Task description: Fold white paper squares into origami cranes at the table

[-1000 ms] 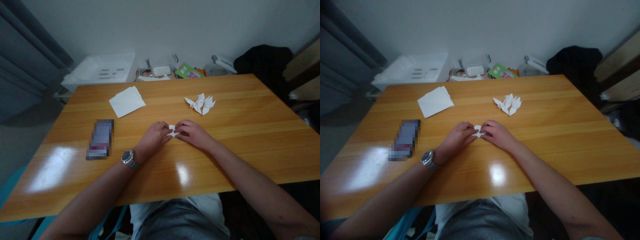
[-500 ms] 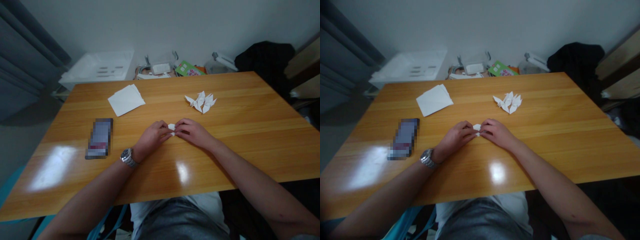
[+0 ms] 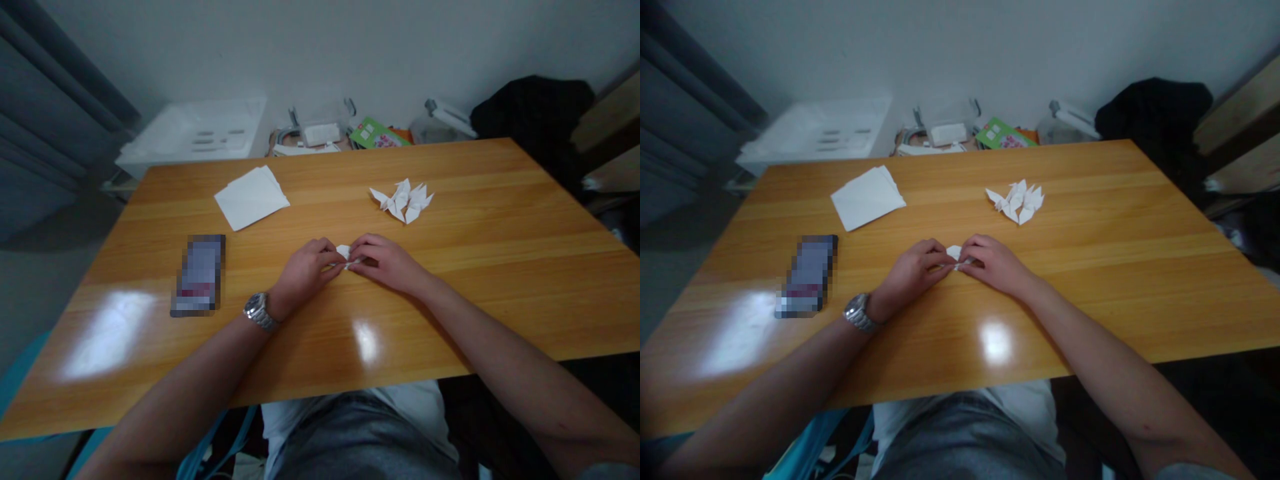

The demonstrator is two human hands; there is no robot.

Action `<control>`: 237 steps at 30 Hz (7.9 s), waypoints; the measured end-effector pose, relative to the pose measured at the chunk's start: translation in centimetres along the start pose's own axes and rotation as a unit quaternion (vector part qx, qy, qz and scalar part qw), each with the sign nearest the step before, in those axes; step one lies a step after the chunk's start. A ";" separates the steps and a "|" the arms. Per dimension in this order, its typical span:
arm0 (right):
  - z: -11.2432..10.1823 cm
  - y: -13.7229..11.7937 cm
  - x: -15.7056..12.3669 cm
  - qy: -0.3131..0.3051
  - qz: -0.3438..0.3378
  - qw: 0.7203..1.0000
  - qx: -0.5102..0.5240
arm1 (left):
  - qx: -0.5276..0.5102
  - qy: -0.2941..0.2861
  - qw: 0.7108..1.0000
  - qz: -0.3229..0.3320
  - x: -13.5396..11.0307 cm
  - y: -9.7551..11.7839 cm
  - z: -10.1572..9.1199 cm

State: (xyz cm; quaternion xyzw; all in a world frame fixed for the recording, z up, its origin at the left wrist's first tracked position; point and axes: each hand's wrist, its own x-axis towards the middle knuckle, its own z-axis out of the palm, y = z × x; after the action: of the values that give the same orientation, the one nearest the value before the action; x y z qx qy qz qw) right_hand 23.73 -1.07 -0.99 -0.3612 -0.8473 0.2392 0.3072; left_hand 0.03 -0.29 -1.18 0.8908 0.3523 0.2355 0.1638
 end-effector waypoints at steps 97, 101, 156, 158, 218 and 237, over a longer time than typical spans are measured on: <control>-0.2 -0.3 -0.5 -0.042 -0.016 0.967 -0.252 | 0.130 -0.025 0.991 0.020 -0.6 0.6 -0.3; -0.5 -0.4 -0.7 -0.047 0.003 0.964 -0.263 | 0.125 -0.024 0.992 0.017 -0.7 0.6 -0.3; -1.5 1.0 -0.9 -0.036 -0.021 0.975 -0.220 | 0.107 -0.064 0.990 0.061 -0.7 -0.6 -1.4; -1.4 0.9 -0.9 -0.030 -0.020 0.976 -0.213 | 0.101 -0.063 0.991 0.056 -0.8 -0.4 -1.4; -0.7 0.2 -0.3 0.069 0.085 0.994 -0.013 | -0.015 0.077 0.995 -0.058 -0.2 -0.1 -1.0; -0.3 0.9 0.1 0.079 0.111 0.987 -0.084 | 0.103 -0.034 0.992 0.066 -0.4 -0.1 -0.7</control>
State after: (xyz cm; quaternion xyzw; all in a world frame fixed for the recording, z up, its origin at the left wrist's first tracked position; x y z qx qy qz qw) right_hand 24.35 -0.41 -1.28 -0.4954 -0.7921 0.1707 0.3132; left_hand -0.63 -0.43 -0.79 0.9318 0.3092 0.1780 0.0665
